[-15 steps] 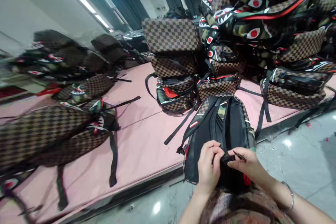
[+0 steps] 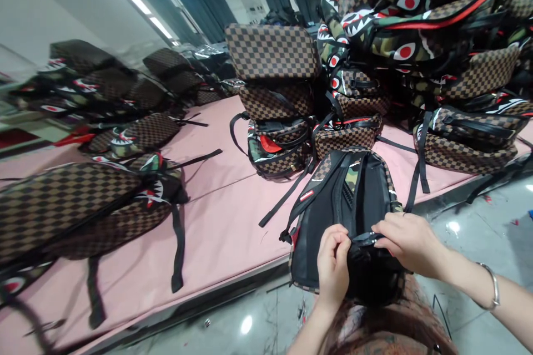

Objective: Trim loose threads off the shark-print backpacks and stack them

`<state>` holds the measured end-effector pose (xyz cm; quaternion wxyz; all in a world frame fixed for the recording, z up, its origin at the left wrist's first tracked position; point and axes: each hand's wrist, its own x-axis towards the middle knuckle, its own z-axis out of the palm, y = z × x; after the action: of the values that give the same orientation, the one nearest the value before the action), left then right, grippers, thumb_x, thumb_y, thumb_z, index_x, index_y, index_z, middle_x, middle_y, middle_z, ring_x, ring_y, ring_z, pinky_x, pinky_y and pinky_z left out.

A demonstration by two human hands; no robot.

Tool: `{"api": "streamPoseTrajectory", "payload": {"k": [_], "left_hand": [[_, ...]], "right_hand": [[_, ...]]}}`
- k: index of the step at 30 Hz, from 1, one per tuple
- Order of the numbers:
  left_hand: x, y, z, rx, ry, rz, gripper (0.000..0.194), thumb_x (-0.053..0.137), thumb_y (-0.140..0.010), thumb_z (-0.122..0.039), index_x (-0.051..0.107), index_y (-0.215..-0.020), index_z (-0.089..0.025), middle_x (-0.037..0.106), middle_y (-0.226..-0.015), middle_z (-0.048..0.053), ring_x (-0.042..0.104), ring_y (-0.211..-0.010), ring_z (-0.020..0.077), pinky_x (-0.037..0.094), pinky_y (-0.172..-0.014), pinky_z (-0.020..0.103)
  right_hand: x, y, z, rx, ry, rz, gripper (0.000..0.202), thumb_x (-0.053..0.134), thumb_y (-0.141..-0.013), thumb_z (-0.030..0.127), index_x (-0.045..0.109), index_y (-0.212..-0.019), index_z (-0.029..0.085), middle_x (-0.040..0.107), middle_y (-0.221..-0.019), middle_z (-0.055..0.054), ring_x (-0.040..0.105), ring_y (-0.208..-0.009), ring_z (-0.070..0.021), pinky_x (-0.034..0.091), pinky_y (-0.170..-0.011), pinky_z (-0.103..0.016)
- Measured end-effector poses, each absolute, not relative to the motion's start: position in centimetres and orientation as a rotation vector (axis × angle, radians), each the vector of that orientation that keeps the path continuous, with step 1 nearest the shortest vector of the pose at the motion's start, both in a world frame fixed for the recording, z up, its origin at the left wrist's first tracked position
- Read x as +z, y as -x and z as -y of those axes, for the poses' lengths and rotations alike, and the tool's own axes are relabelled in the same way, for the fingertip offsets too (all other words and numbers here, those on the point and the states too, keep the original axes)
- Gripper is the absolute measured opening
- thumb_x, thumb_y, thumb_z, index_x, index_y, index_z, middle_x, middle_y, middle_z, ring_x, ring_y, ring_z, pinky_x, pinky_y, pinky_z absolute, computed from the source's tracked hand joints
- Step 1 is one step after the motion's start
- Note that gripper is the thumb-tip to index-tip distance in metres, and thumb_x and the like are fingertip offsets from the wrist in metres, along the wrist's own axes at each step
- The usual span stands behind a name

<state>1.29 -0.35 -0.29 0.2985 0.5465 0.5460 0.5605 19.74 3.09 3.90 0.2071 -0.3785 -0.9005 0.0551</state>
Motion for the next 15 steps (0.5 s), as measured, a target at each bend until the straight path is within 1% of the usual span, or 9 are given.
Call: {"api": "streamPoseTrajectory", "payload": {"k": [3, 5, 8, 12, 15], "left_hand": [[-0.1, -1.4, 0.4, 1.482, -1.462, -1.445, 0.017, 0.046, -0.082, -0.014, 0.051, -0.065, -0.018, 0.053, -0.080, 0.003, 0.052, -0.080, 0.0151, 0.040, -0.076, 0.028], [0.0, -1.3, 0.4, 1.461, -1.436, -1.435, 0.018, 0.045, -0.082, -0.016, 0.050, -0.065, -0.018, 0.053, -0.080, 0.004, 0.051, -0.080, 0.0153, 0.040, -0.075, 0.028], [0.1, -1.1, 0.3, 1.408, -1.366, -1.382, 0.020, 0.045, -0.083, -0.019, 0.048, -0.063, -0.017, 0.053, -0.080, 0.004, 0.051, -0.079, 0.0157, 0.039, -0.073, 0.027], [0.4, -1.1, 0.3, 1.376, -1.339, -1.337, 0.021, 0.046, -0.083, -0.021, 0.049, -0.063, -0.017, 0.053, -0.080, 0.004, 0.051, -0.079, 0.0162, 0.039, -0.073, 0.028], [0.6, -1.2, 0.2, 1.373, -1.350, -1.321, 0.020, 0.047, -0.082, -0.021, 0.050, -0.063, -0.017, 0.053, -0.080, 0.004, 0.051, -0.079, 0.0162, 0.038, -0.074, 0.027]], "right_hand": [[4.8, -19.4, -3.2, -0.048, 1.026, 2.599, 0.026, 0.038, -0.091, 0.031, 0.062, -0.090, 0.021, 0.059, -0.070, -0.003, 0.053, -0.064, -0.0171, 0.034, -0.057, -0.028], [5.0, -19.4, -3.4, -0.100, 1.018, 2.614, 0.025, 0.039, -0.091, 0.029, 0.063, -0.086, 0.021, 0.057, -0.066, -0.003, 0.051, -0.062, -0.0167, 0.033, -0.056, -0.027], [5.1, -19.7, -3.7, -0.007, 1.006, 2.611, 0.026, 0.039, -0.091, 0.029, 0.062, -0.084, 0.020, 0.056, -0.066, -0.002, 0.051, -0.062, -0.0149, 0.032, -0.056, -0.026], [5.5, -19.7, -4.5, 0.189, 0.960, 2.691, 0.025, 0.039, -0.092, 0.033, 0.060, -0.087, 0.019, 0.058, -0.072, -0.002, 0.053, -0.065, -0.0139, 0.034, -0.058, -0.025], [6.4, -19.1, -5.0, 0.142, 0.899, 2.760, 0.025, 0.041, -0.090, 0.034, 0.061, -0.086, 0.020, 0.057, -0.071, -0.002, 0.052, -0.064, -0.0144, 0.034, -0.058, -0.026]]}}
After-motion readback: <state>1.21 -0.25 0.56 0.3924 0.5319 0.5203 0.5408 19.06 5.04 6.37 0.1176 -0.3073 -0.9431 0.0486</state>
